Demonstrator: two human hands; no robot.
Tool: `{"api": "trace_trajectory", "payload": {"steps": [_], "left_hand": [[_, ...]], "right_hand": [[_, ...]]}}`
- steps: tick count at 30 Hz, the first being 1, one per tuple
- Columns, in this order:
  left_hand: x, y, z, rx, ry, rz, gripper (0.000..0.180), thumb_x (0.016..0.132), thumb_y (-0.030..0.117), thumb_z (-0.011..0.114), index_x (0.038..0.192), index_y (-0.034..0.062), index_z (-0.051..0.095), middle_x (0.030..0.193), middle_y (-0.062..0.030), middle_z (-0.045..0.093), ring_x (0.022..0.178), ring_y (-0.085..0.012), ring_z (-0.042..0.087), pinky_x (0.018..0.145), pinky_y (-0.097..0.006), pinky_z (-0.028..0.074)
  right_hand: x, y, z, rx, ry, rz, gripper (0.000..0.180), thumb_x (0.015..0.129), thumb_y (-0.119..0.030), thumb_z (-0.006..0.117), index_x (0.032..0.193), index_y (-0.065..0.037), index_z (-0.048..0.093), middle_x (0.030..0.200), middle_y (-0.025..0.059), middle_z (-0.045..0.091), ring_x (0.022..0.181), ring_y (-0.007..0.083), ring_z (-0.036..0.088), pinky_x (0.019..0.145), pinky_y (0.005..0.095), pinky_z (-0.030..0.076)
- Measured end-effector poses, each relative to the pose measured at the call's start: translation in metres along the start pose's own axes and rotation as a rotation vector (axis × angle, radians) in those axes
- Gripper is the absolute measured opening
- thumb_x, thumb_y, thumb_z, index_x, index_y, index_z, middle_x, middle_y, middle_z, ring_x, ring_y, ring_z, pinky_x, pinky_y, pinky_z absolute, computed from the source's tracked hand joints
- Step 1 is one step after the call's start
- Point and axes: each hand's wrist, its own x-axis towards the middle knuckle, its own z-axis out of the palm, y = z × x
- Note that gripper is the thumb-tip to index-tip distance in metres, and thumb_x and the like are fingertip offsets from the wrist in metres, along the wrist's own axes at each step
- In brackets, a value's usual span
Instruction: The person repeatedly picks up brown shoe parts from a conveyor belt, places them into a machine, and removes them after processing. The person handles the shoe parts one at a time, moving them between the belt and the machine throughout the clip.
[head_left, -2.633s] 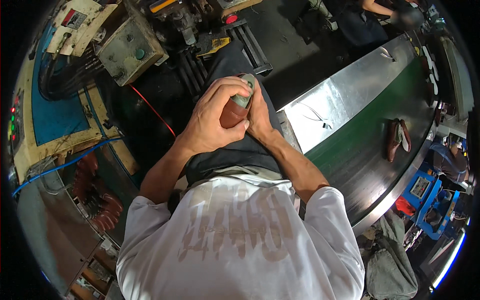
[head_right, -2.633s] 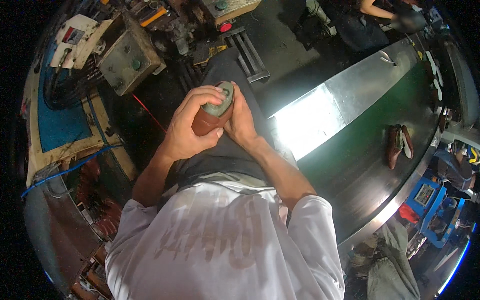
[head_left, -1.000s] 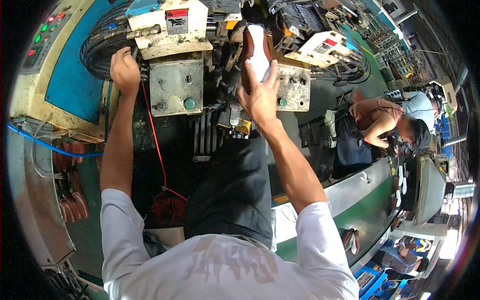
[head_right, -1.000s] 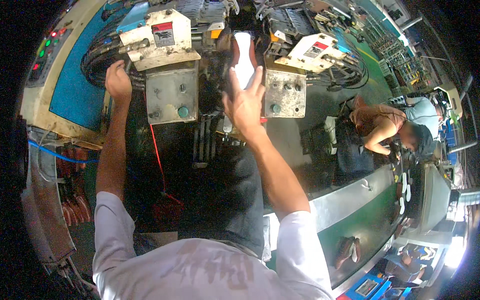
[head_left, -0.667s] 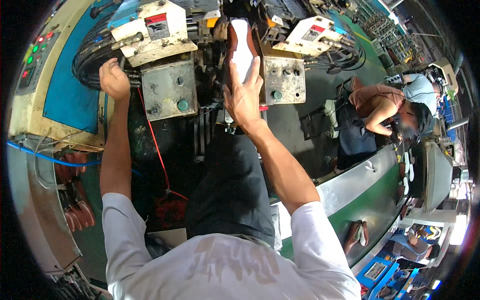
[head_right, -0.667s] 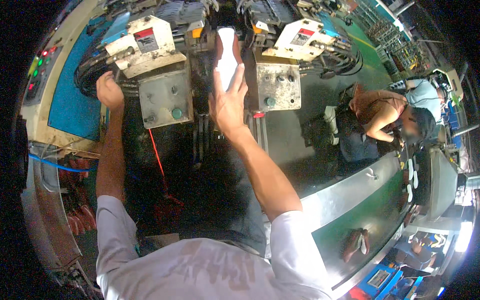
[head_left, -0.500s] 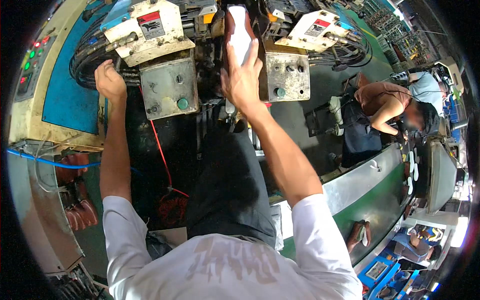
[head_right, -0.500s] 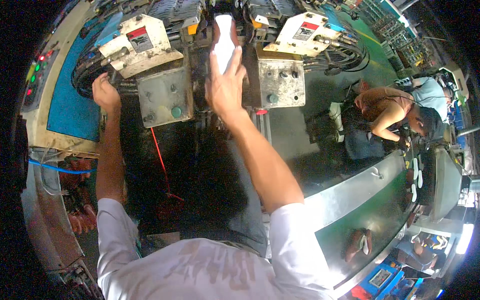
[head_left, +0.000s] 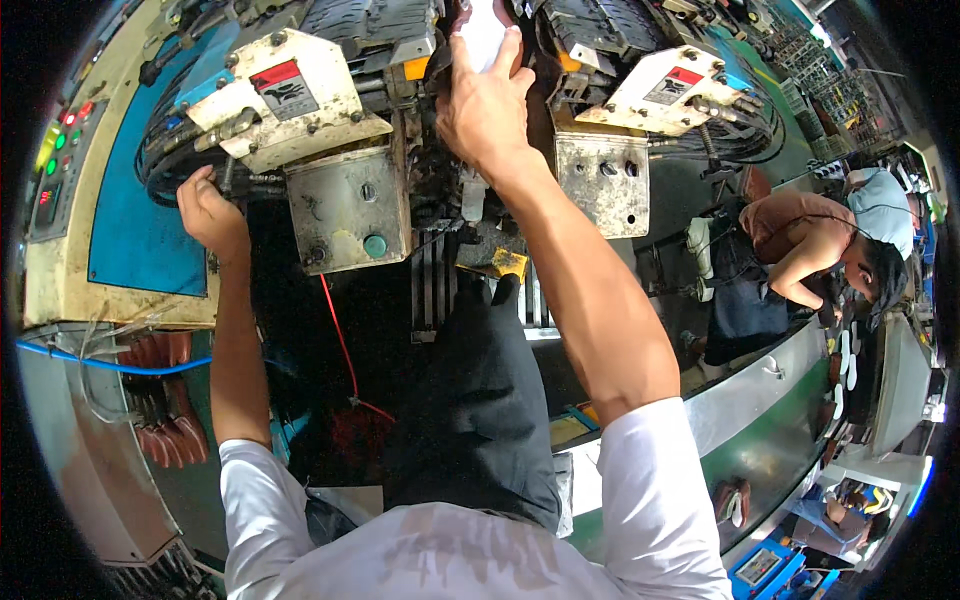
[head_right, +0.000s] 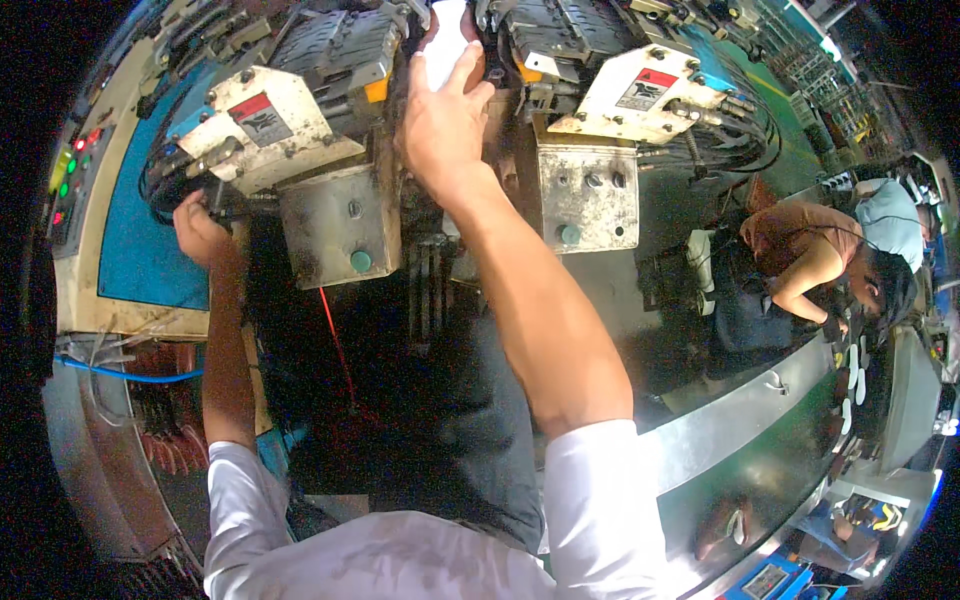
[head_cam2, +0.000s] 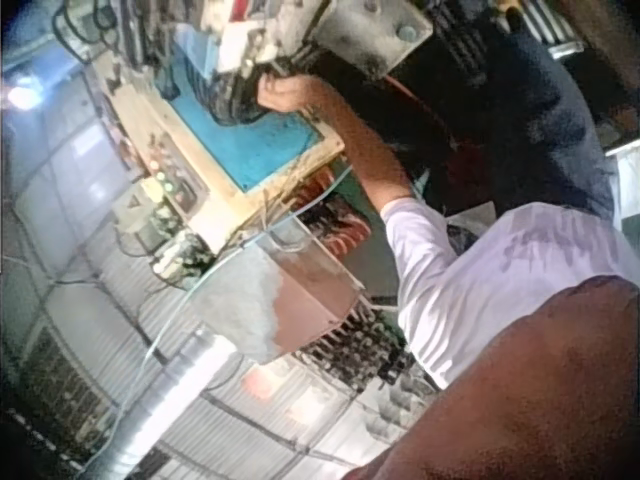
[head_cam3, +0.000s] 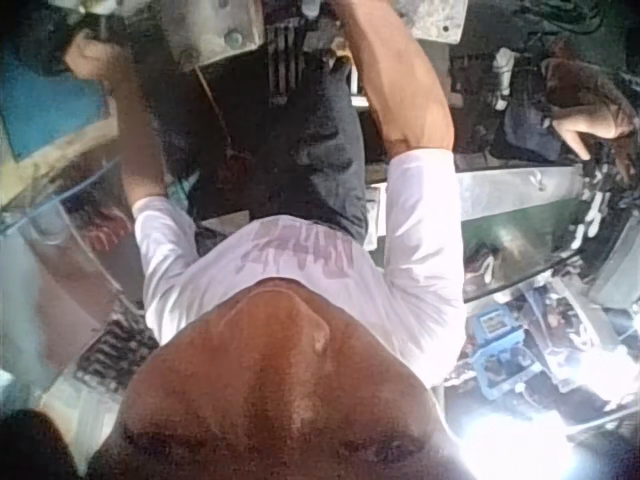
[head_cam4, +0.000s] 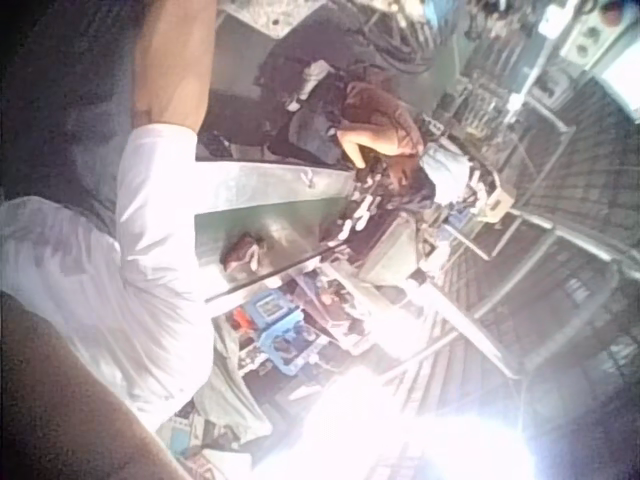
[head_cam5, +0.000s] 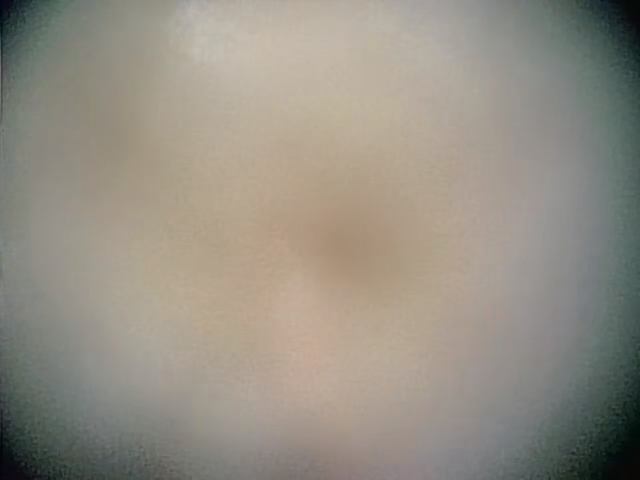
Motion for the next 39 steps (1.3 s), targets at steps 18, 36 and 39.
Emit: {"api": "trace_trajectory", "payload": {"steps": [18, 36, 39], "left_hand": [[0.009, 0.012, -0.006, 0.310, -0.129, 0.328, 0.020, 0.083, 0.002, 0.067, 0.099, 0.0071, 0.077, 0.105, -0.0124, 0.067, 0.102, -0.0363, 0.061, 0.093, -0.049, 0.050], [0.007, 0.011, -0.005, 0.322, -0.136, 0.305, 0.015, 0.085, 0.005, 0.066, 0.094, 0.0100, 0.078, 0.100, -0.0115, 0.068, 0.100, -0.0351, 0.062, 0.091, -0.049, 0.052], [0.007, 0.011, -0.004, 0.325, -0.146, 0.293, 0.015, 0.086, 0.006, 0.067, 0.094, 0.0103, 0.078, 0.101, -0.0114, 0.068, 0.101, -0.0353, 0.062, 0.092, -0.049, 0.052]], "right_hand": [[-0.005, -0.004, -0.044, 0.253, -0.071, 0.051, 0.073, 0.090, -0.016, 0.067, 0.160, -0.017, 0.046, 0.170, 0.0353, 0.017, 0.136, 0.0573, 0.047, 0.111, 0.0653, 0.045], [-0.367, 0.044, 0.004, 0.132, -0.734, 0.570, 0.056, 0.100, -0.044, 0.065, 0.150, -0.019, 0.061, 0.152, 0.0241, 0.049, 0.134, 0.0481, 0.053, 0.111, 0.0585, 0.047], [-0.378, 0.042, 0.010, 0.072, -0.595, 0.516, 0.052, 0.102, -0.044, 0.062, 0.146, -0.016, 0.065, 0.146, 0.0239, 0.054, 0.129, 0.0474, 0.057, 0.109, 0.0582, 0.048]]}}
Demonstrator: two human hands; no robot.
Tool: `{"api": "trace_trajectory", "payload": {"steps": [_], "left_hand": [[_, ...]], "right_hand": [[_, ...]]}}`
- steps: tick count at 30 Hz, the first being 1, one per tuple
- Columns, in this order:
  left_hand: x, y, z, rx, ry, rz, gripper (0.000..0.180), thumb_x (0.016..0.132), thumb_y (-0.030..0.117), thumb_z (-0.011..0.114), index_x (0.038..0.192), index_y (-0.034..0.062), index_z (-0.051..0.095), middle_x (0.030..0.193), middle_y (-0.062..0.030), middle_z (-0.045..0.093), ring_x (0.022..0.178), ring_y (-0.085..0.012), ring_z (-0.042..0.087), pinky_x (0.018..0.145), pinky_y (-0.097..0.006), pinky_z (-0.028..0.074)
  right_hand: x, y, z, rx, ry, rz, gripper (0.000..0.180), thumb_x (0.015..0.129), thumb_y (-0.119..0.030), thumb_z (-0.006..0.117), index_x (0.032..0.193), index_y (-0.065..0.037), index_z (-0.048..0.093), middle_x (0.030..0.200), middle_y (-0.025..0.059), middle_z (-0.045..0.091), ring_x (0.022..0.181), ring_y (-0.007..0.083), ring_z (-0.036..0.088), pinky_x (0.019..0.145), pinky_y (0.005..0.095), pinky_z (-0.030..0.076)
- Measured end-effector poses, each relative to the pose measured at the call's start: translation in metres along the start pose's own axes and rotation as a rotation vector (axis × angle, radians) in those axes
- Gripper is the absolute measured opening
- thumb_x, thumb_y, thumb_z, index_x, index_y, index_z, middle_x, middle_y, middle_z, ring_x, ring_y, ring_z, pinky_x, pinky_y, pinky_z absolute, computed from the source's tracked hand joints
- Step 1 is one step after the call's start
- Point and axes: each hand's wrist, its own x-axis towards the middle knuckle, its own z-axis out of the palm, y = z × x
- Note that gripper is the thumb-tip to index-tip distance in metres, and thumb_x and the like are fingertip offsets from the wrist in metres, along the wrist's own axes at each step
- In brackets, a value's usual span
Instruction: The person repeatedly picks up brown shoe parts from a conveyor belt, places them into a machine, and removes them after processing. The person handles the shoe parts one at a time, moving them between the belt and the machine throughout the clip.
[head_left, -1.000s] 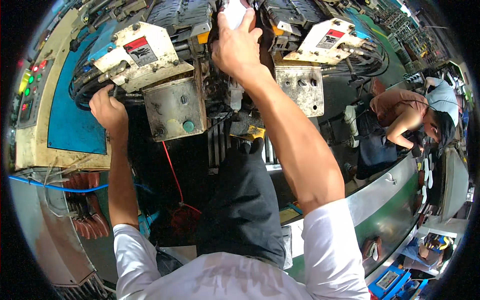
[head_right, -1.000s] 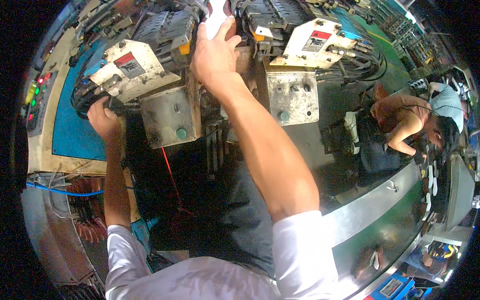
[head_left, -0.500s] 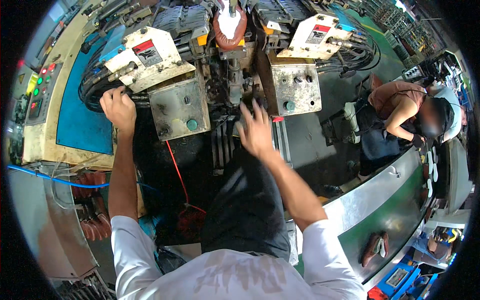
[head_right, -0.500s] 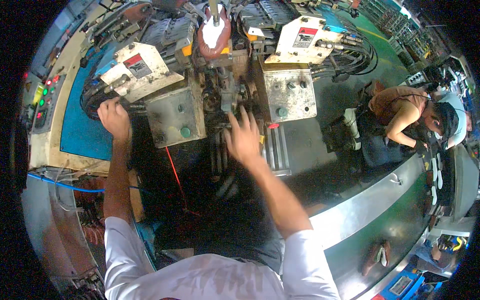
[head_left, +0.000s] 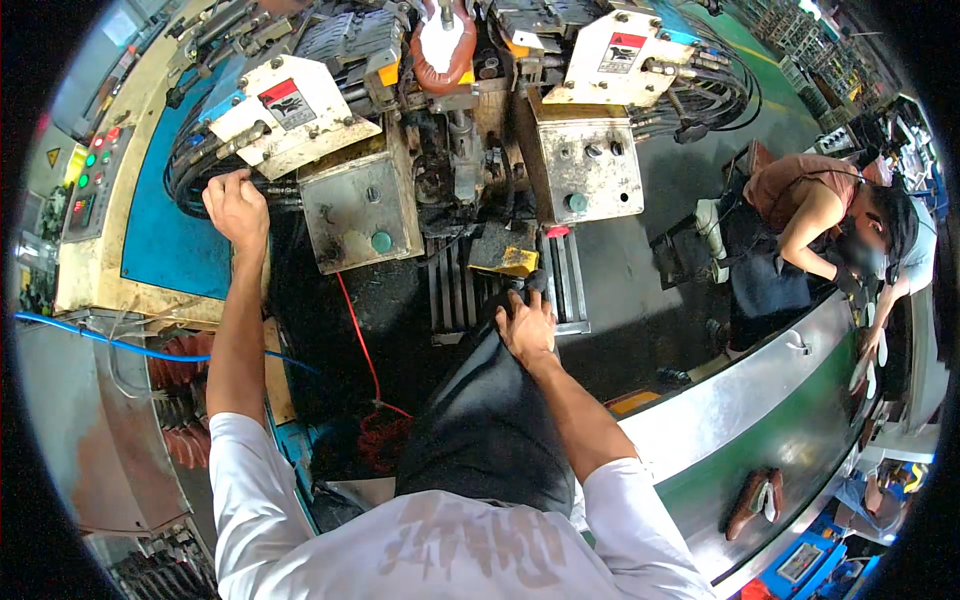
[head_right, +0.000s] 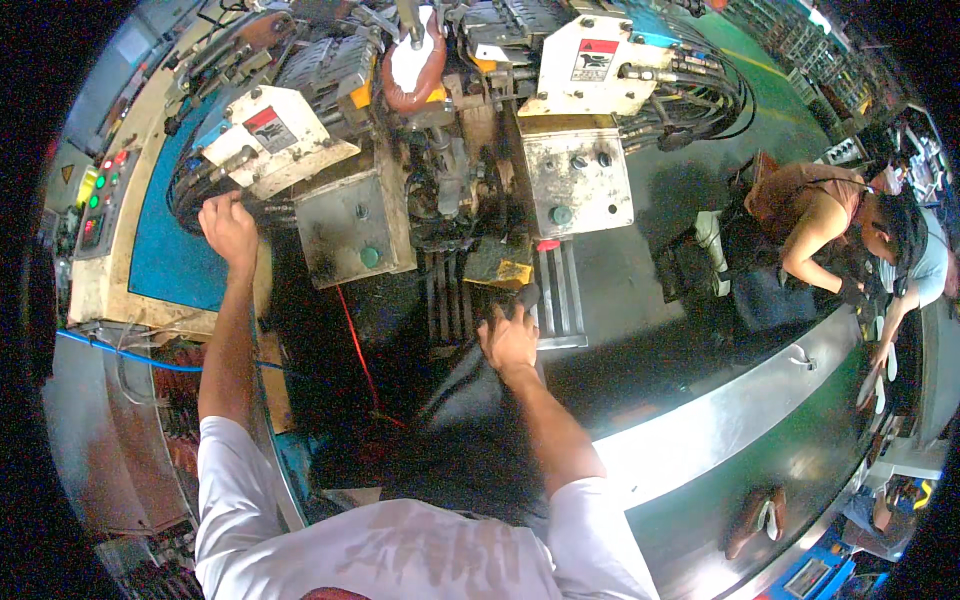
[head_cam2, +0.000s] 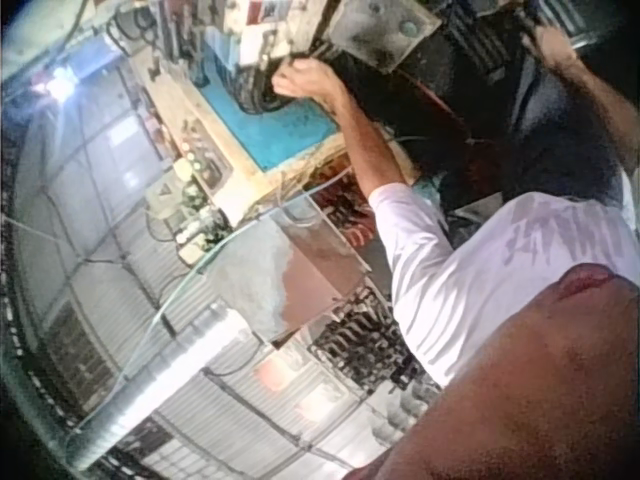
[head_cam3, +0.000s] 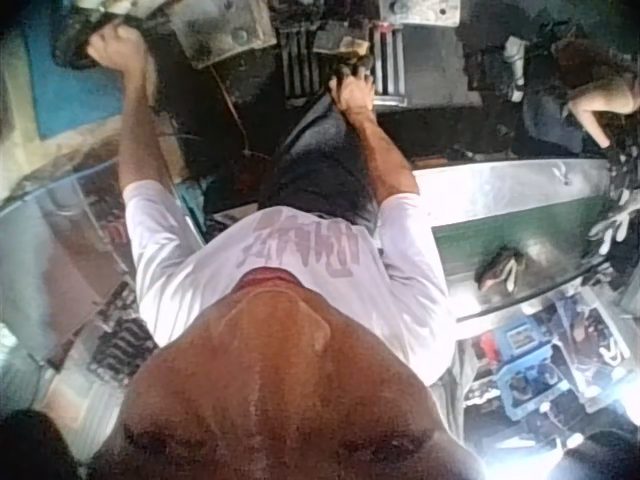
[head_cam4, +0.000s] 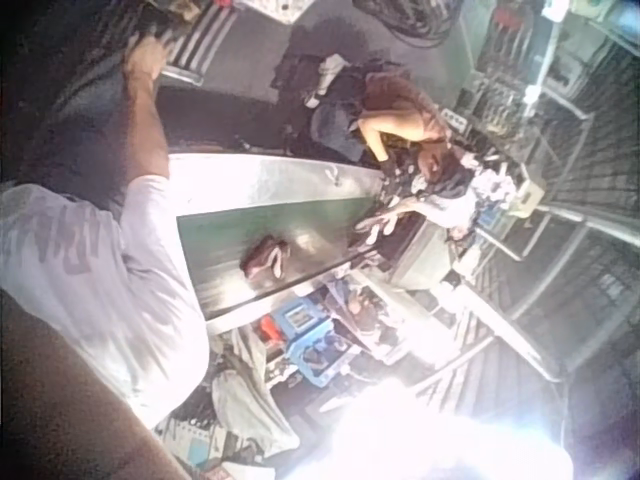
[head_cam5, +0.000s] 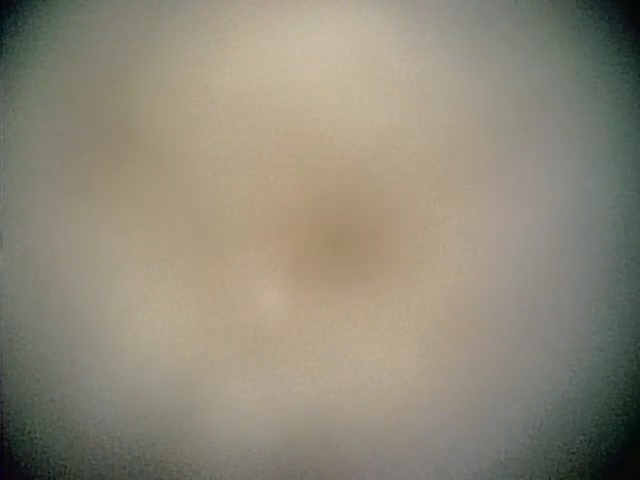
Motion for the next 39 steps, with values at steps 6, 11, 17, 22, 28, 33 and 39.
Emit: {"api": "trace_trajectory", "payload": {"steps": [6, 11, 17, 22, 28, 33, 39], "left_hand": [[-0.003, 0.001, -0.002, 0.013, -0.008, 0.005, 0.015, 0.087, 0.006, 0.067, 0.095, 0.0099, 0.079, 0.101, -0.0115, 0.068, 0.101, -0.0355, 0.061, 0.091, -0.048, 0.051], [-0.002, -0.004, -0.002, -0.003, 0.018, 0.031, 0.014, 0.087, 0.006, 0.068, 0.094, 0.0110, 0.079, 0.101, -0.0096, 0.068, 0.100, -0.0344, 0.062, 0.091, -0.048, 0.051], [-0.002, -0.004, 0.001, -0.013, 0.035, 0.028, 0.013, 0.085, 0.006, 0.068, 0.092, 0.0120, 0.077, 0.100, -0.0080, 0.068, 0.099, -0.0333, 0.062, 0.090, -0.047, 0.051], [-0.001, -0.002, 0.002, -0.009, 0.047, 0.028, 0.012, 0.085, 0.006, 0.068, 0.091, 0.0125, 0.076, 0.099, -0.0072, 0.068, 0.098, -0.0330, 0.062, 0.089, -0.047, 0.052], [-0.002, -0.001, -0.002, -0.011, 0.054, 0.023, 0.012, 0.084, 0.006, 0.068, 0.091, 0.0129, 0.076, 0.098, -0.0067, 0.067, 0.098, -0.0320, 0.063, 0.088, -0.046, 0.052], [0.000, 0.000, 0.002, -0.006, 0.059, 0.023, 0.013, 0.084, 0.006, 0.069, 0.090, 0.0130, 0.077, 0.098, -0.0064, 0.068, 0.098, -0.0317, 0.063, 0.088, -0.046, 0.052], [-0.004, -0.005, 0.003, 0.009, 0.036, 0.007, 0.013, 0.085, 0.006, 0.069, 0.090, 0.0130, 0.078, 0.099, -0.0066, 0.069, 0.099, -0.0318, 0.063, 0.089, -0.046, 0.052]], "right_hand": [[0.006, -0.003, 0.003, -0.012, -0.099, 0.020, 0.056, 0.103, -0.048, 0.059, 0.149, -0.017, 0.062, 0.148, 0.0243, 0.053, 0.134, 0.0469, 0.053, 0.112, 0.0586, 0.046], [0.005, -0.004, 0.003, -0.003, -0.090, 0.011, 0.054, 0.102, -0.046, 0.061, 0.148, -0.018, 0.063, 0.144, 0.0237, 0.054, 0.132, 0.0464, 0.054, 0.111, 0.0584, 0.047], [0.006, -0.001, 0.010, -0.005, -0.062, 0.008, 0.052, 0.101, -0.046, 0.063, 0.145, -0.020, 0.065, 0.145, 0.0222, 0.052, 0.133, 0.0464, 0.053, 0.110, 0.0585, 0.047], [0.006, -0.004, 0.011, -0.027, -0.058, 0.011, 0.051, 0.101, -0.044, 0.063, 0.146, -0.021, 0.065, 0.144, 0.0214, 0.052, 0.132, 0.0459, 0.053, 0.110, 0.0580, 0.047], [0.003, -0.007, 0.003, -0.046, -0.058, -0.003, 0.050, 0.101, -0.043, 0.062, 0.146, -0.021, 0.064, 0.142, 0.0216, 0.053, 0.131, 0.0461, 0.054, 0.110, 0.0585, 0.047], [0.000, 0.001, 0.013, -0.060, -0.012, -0.019, 0.049, 0.101, -0.044, 0.062, 0.145, -0.021, 0.065, 0.143, 0.0217, 0.052, 0.128, 0.0461, 0.054, 0.109, 0.0584, 0.047], [-0.001, -0.001, 0.002, -0.018, -0.046, 0.003, 0.048, 0.102, -0.045, 0.062, 0.143, -0.021, 0.066, 0.147, 0.0222, 0.051, 0.131, 0.0467, 0.054, 0.110, 0.0592, 0.047]]}}
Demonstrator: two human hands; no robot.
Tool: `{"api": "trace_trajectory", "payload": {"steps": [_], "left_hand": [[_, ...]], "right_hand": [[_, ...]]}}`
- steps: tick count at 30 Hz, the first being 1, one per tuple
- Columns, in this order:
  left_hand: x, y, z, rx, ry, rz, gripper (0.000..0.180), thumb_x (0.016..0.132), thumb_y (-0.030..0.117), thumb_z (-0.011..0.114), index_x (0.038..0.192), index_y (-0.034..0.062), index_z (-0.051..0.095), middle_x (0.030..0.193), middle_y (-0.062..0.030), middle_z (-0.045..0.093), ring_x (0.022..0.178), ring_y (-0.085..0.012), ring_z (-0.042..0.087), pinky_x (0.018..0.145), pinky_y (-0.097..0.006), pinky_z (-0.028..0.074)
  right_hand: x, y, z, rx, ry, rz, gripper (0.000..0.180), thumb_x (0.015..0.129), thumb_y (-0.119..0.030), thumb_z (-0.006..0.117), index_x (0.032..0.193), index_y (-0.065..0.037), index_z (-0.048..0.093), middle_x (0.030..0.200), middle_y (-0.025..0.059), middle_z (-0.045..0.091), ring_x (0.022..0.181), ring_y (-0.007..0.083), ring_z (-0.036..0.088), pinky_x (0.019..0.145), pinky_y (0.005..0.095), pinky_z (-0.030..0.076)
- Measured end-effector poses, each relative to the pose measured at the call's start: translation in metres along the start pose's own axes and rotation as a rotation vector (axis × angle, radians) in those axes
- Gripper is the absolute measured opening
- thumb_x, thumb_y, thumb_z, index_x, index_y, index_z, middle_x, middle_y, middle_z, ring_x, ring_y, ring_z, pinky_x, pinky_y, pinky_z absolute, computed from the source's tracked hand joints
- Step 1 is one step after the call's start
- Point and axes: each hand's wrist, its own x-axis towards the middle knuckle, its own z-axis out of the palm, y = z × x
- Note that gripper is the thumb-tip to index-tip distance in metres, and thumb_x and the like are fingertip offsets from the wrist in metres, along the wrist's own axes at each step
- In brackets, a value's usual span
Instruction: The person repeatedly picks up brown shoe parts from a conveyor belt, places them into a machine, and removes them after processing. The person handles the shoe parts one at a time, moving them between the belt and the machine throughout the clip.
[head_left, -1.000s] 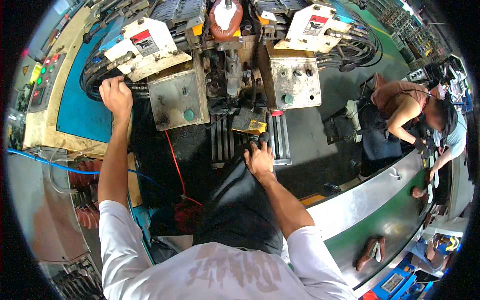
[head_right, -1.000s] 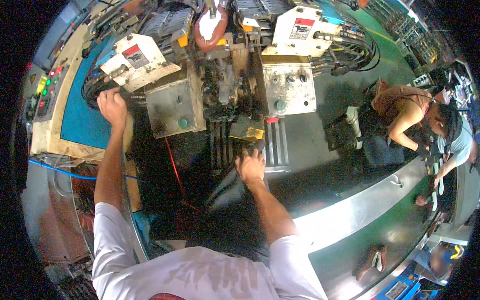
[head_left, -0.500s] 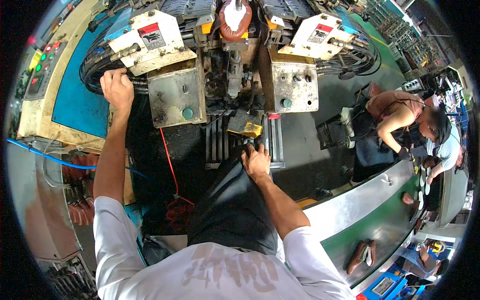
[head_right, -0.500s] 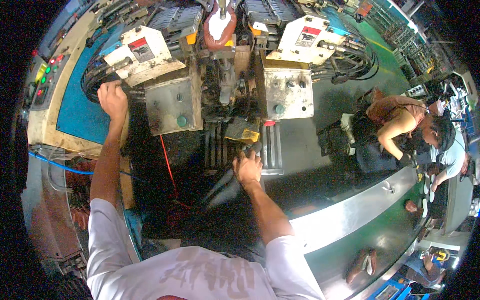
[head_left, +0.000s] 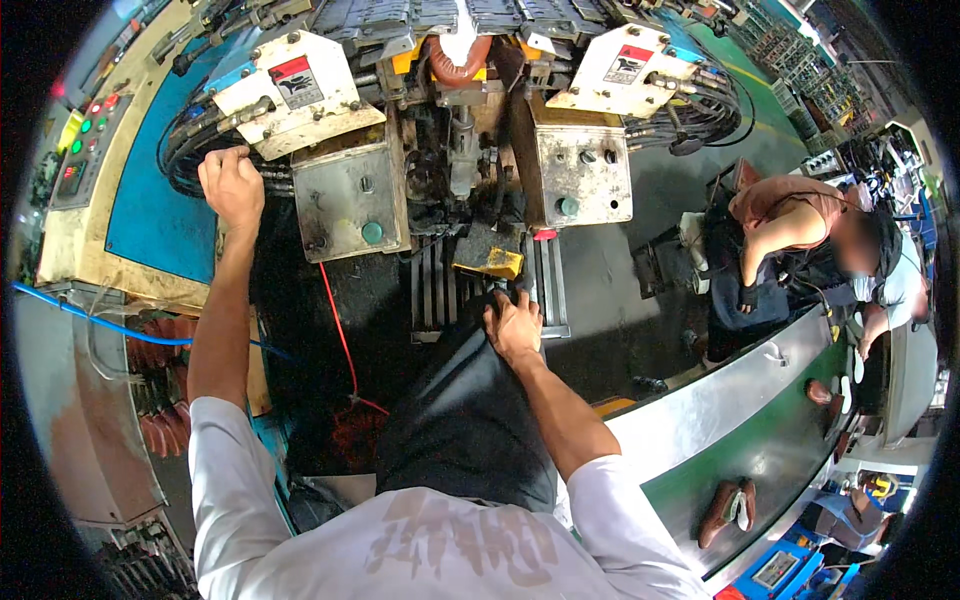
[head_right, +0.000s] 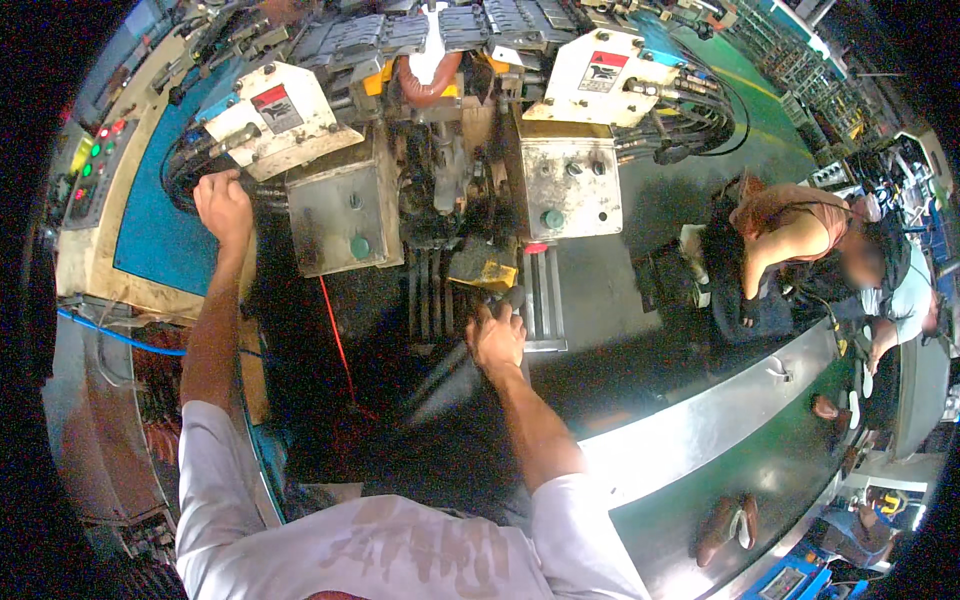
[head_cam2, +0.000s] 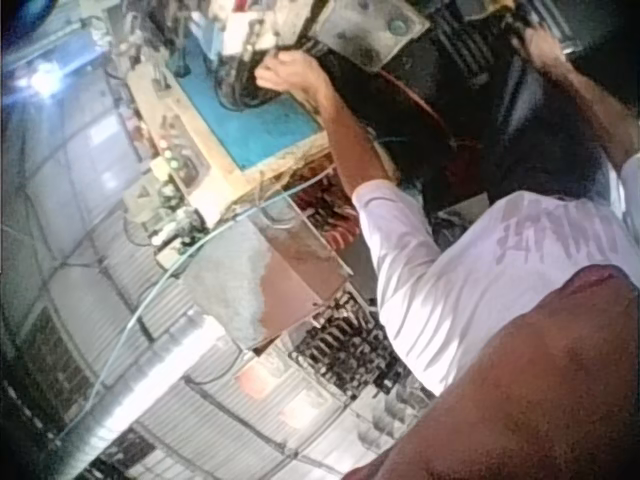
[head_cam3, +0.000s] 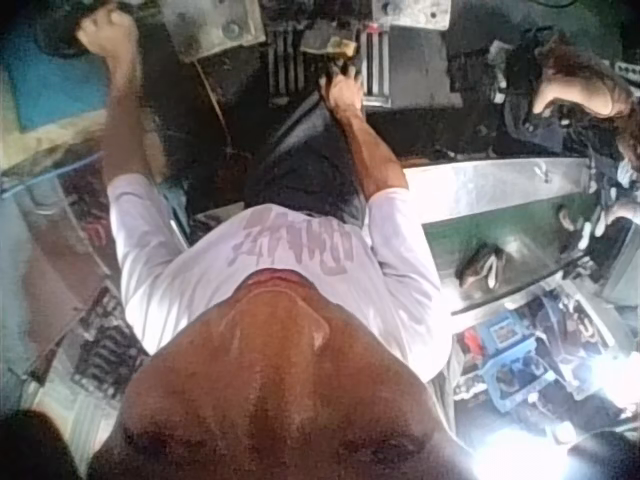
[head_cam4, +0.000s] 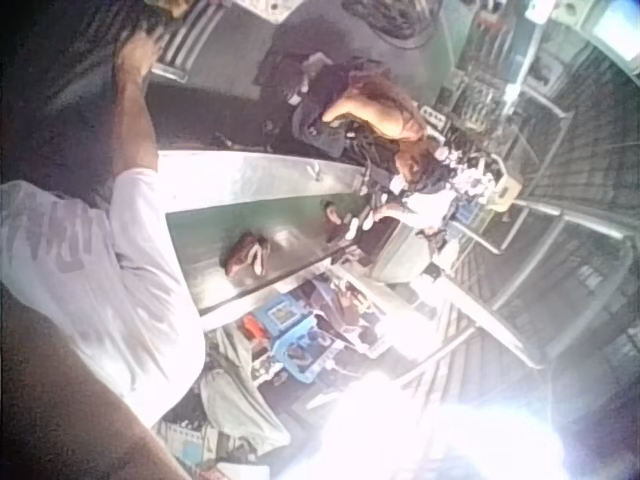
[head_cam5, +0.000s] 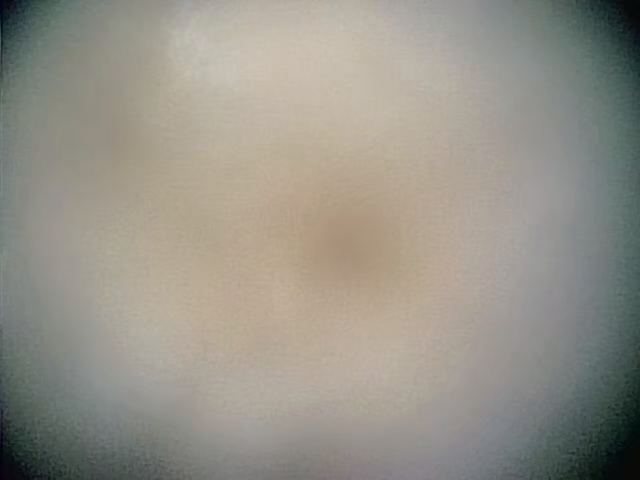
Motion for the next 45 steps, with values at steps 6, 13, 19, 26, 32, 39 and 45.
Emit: {"api": "trace_trajectory", "payload": {"steps": [6, 13, 19, 26, 32, 39, 45], "left_hand": [[0.002, 0.003, 0.000, -0.009, 0.017, 0.013, 0.013, 0.085, 0.006, 0.069, 0.092, 0.0123, 0.078, 0.098, -0.0079, 0.068, 0.098, -0.0327, 0.062, 0.089, -0.047, 0.052], [0.000, 0.003, -0.004, -0.003, -0.005, 0.004, 0.014, 0.084, 0.005, 0.070, 0.095, 0.0110, 0.078, 0.099, -0.0110, 0.067, 0.098, -0.0346, 0.062, 0.089, -0.049, 0.051], [0.004, 0.007, -0.005, -0.040, 0.033, 0.041, 0.013, 0.085, 0.006, 0.070, 0.095, 0.0102, 0.077, 0.101, -0.0102, 0.068, 0.099, -0.0336, 0.063, 0.089, -0.047, 0.051], [-0.009, -0.024, 0.010, 0.003, -0.046, 0.071, 0.020, 0.087, 0.010, 0.068, 0.105, 0.0112, 0.076, 0.107, -0.0129, 0.070, 0.104, -0.0356, 0.065, 0.096, -0.049, 0.051], [-0.008, -0.012, 0.010, -0.033, -0.015, 0.058, 0.016, 0.090, 0.003, 0.067, 0.103, 0.0050, 0.077, 0.107, -0.0133, 0.067, 0.101, -0.0361, 0.064, 0.089, -0.049, 0.052], [-0.008, -0.006, 0.007, -0.064, -0.001, 0.018, 0.015, 0.091, 0.002, 0.066, 0.102, 0.0044, 0.075, 0.105, -0.0124, 0.063, 0.103, -0.0351, 0.062, 0.091, -0.051, 0.051], [-0.003, 0.004, -0.003, -0.103, 0.015, -0.005, 0.013, 0.086, 0.001, 0.066, 0.096, 0.0056, 0.073, 0.102, -0.0121, 0.063, 0.100, -0.0351, 0.061, 0.090, -0.050, 0.051]], "right_hand": [[0.004, 0.005, 0.003, -0.012, 0.013, 0.008, 0.047, 0.102, -0.045, 0.062, 0.142, -0.021, 0.066, 0.146, 0.0225, 0.053, 0.130, 0.0465, 0.054, 0.108, 0.0591, 0.048], [0.005, 0.007, 0.005, -0.007, 0.013, 0.008, 0.049, 0.099, -0.045, 0.064, 0.143, -0.022, 0.066, 0.143, 0.0225, 0.054, 0.130, 0.0466, 0.055, 0.109, 0.0595, 0.047], [0.002, 0.008, 0.006, -0.017, 0.043, -0.006, 0.049, 0.100, -0.044, 0.064, 0.142, -0.019, 0.067, 0.143, 0.0232, 0.056, 0.128, 0.0468, 0.056, 0.108, 0.0574, 0.049], [0.003, -0.005, -0.009, -0.103, -0.039, 0.032, 0.051, 0.101, -0.047, 0.062, 0.138, -0.013, 0.066, 0.137, 0.0241, 0.059, 0.124, 0.0448, 0.060, 0.106, 0.0583, 0.049], [-0.002, -0.002, -0.017, -0.029, 0.001, 0.016, 0.050, 0.103, -0.047, 0.059, 0.141, -0.015, 0.066, 0.137, 0.0256, 0.058, 0.126, 0.0479, 0.059, 0.108, 0.0587, 0.048], [-0.007, 0.000, -0.006, -0.044, 0.023, 0.007, 0.052, 0.103, -0.046, 0.059, 0.146, -0.018, 0.063, 0.143, 0.0257, 0.054, 0.127, 0.0481, 0.057, 0.108, 0.0583, 0.048], [-0.008, 0.001, -0.015, -0.055, -0.015, 0.026, 0.049, 0.102, -0.047, 0.059, 0.141, -0.019, 0.065, 0.143, 0.0248, 0.053, 0.126, 0.0481, 0.057, 0.108, 0.0592, 0.048]]}}
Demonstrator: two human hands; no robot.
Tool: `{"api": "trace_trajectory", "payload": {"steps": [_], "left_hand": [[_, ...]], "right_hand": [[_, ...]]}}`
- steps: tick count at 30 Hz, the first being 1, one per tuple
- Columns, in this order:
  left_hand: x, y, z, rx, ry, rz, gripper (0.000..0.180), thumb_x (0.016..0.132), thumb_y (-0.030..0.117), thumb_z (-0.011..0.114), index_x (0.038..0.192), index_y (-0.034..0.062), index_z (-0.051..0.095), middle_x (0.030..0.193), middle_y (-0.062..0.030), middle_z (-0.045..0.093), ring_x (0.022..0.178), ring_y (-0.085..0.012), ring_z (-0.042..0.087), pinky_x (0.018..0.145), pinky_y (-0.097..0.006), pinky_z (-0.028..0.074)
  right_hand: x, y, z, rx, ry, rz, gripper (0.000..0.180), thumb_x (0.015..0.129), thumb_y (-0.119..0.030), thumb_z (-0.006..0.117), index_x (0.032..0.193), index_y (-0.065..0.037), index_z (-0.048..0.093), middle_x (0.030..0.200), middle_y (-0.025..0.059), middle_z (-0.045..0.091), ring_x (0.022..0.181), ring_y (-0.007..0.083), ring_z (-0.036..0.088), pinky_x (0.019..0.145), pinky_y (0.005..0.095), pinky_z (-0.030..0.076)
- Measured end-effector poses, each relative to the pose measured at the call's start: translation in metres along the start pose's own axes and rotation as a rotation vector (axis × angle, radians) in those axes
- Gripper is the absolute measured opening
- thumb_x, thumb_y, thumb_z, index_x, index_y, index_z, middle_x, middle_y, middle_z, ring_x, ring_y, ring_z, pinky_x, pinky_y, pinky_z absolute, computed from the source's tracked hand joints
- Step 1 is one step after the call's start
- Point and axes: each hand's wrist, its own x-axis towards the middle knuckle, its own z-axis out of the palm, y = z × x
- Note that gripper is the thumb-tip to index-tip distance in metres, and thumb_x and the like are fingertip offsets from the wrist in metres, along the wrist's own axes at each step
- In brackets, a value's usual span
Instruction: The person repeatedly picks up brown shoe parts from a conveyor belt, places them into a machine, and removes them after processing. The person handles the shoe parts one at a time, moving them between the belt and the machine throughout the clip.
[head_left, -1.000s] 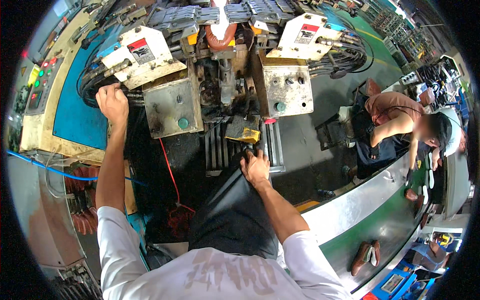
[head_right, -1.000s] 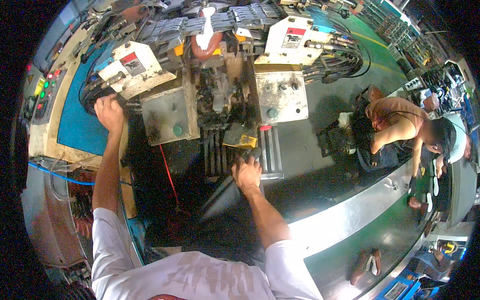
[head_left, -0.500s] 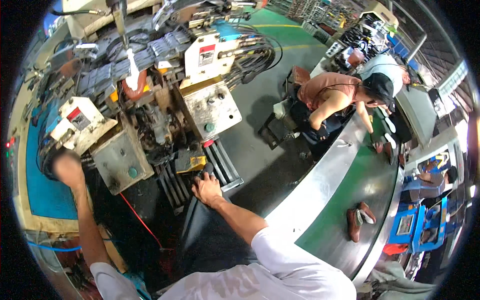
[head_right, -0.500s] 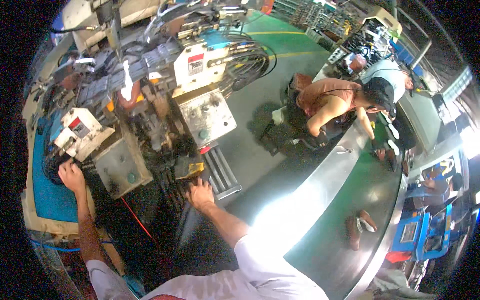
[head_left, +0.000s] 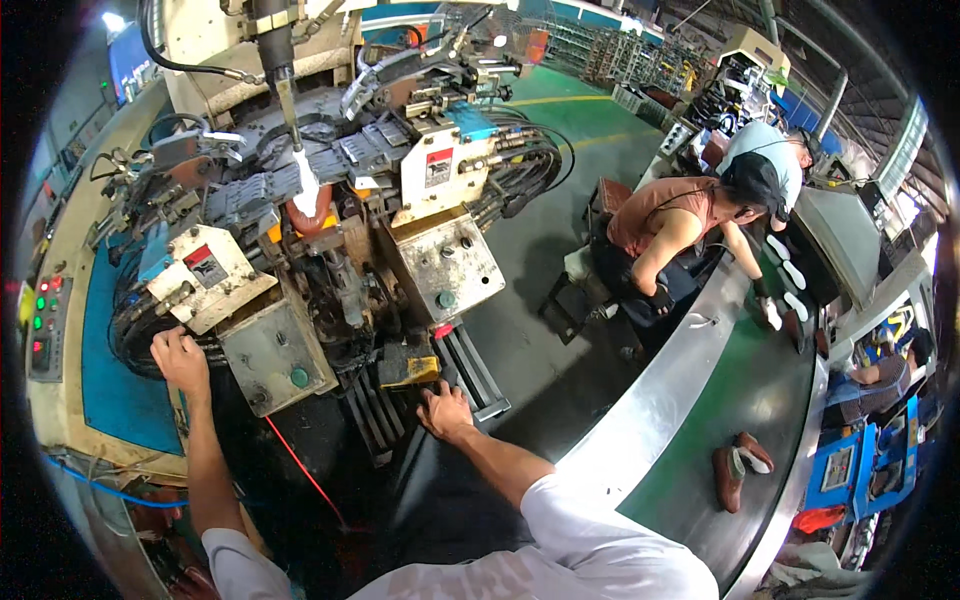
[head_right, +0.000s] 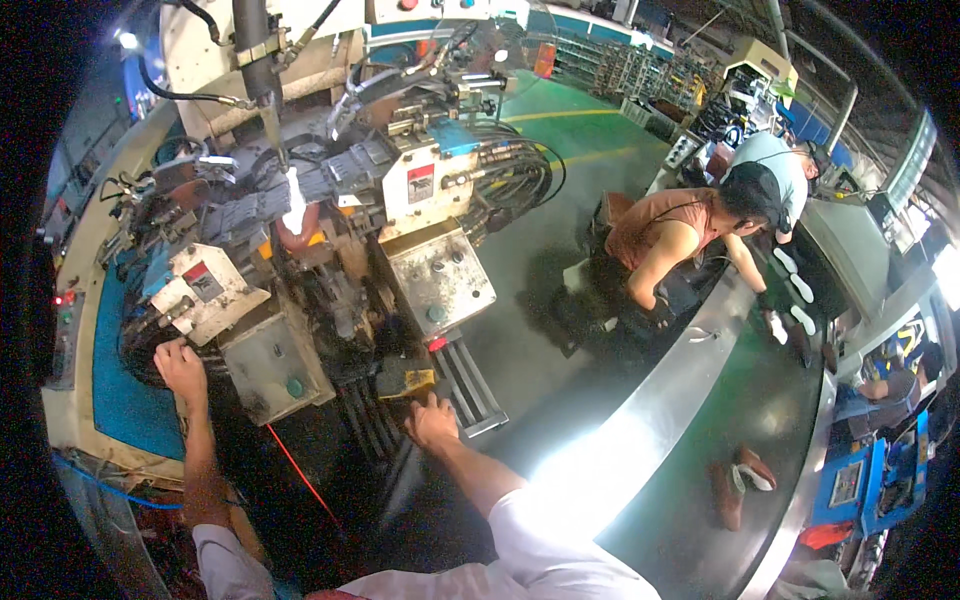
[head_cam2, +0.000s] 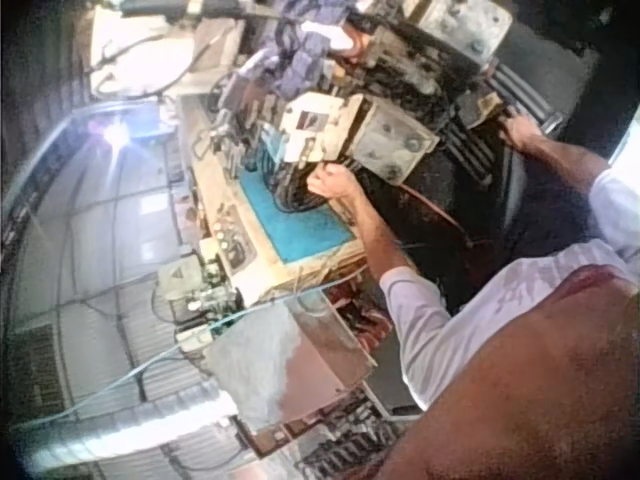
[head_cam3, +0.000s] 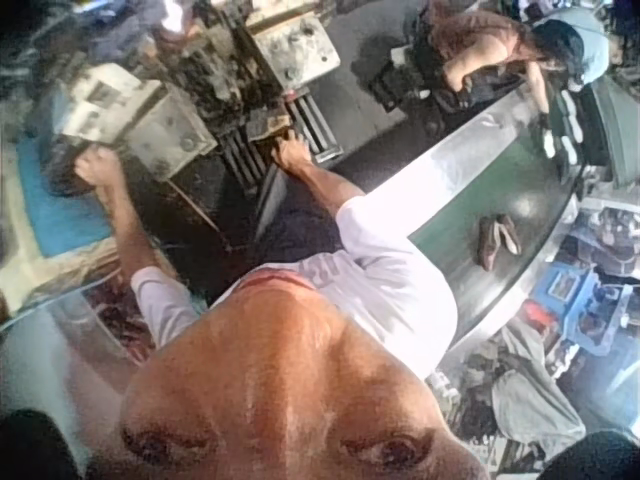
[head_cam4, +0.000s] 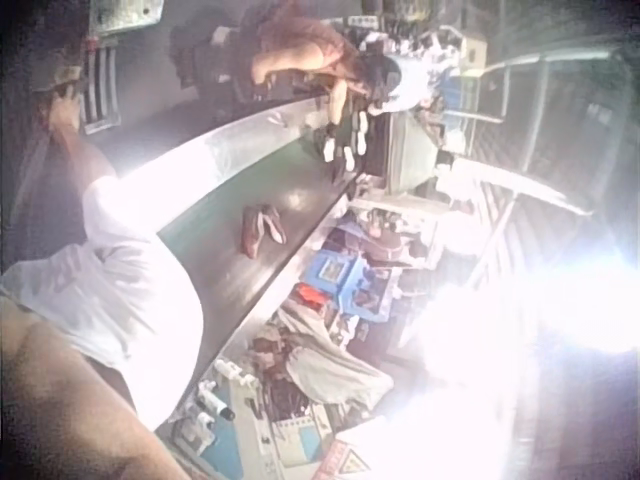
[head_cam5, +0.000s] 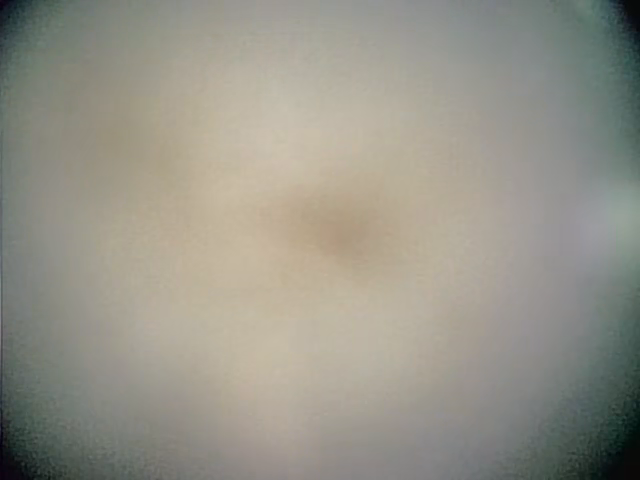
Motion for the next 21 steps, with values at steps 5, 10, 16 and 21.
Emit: {"api": "trace_trajectory", "payload": {"steps": [5, 10, 16, 21], "left_hand": [[0.003, 0.005, -0.003, -0.009, -0.002, -0.010, 0.012, 0.086, 0.001, 0.065, 0.095, 0.0048, 0.072, 0.100, -0.0128, 0.062, 0.099, -0.0361, 0.061, 0.089, -0.050, 0.050], [0.005, 0.007, -0.007, -0.004, -0.025, -0.016, 0.010, 0.086, 0.001, 0.065, 0.093, 0.0040, 0.071, 0.100, -0.0137, 0.062, 0.099, -0.0366, 0.060, 0.090, -0.051, 0.050], [0.009, 0.003, -0.014, -0.014, -0.094, -0.026, 0.008, 0.089, 0.005, 0.066, 0.093, 0.0030, 0.072, 0.101, -0.0143, 0.061, 0.099, -0.0374, 0.058, 0.090, -0.052, 0.049], [0.014, 0.037, -0.048, 0.015, -0.245, 0.097, 0.043, 0.091, 0.010, 0.068, 0.133, 0.0012, 0.063, 0.133, -0.0224, 0.058, 0.125, -0.0431, 0.054, 0.111, -0.057, 0.039]], "right_hand": [[0.001, 0.007, 0.000, 0.030, -0.012, 0.027, 0.050, 0.102, -0.049, 0.059, 0.142, -0.019, 0.065, 0.145, 0.0238, 0.052, 0.128, 0.0484, 0.056, 0.108, 0.0596, 0.048], [-0.005, 0.008, 0.000, 0.015, 0.019, 0.014, 0.050, 0.102, -0.049, 0.059, 0.141, -0.019, 0.066, 0.143, 0.0235, 0.053, 0.128, 0.0478, 0.056, 0.108, 0.0594, 0.048], [-0.008, 0.002, 0.000, -0.002, 0.044, -0.015, 0.050, 0.102, -0.048, 0.058, 0.141, -0.018, 0.066, 0.141, 0.0226, 0.055, 0.125, 0.0464, 0.058, 0.105, 0.0578, 0.049], [-0.010, 0.007, -0.006, 0.027, 0.036, 0.005, 0.050, 0.101, -0.047, 0.059, 0.141, -0.018, 0.065, 0.140, 0.0225, 0.056, 0.124, 0.0459, 0.059, 0.103, 0.0563, 0.050]]}}
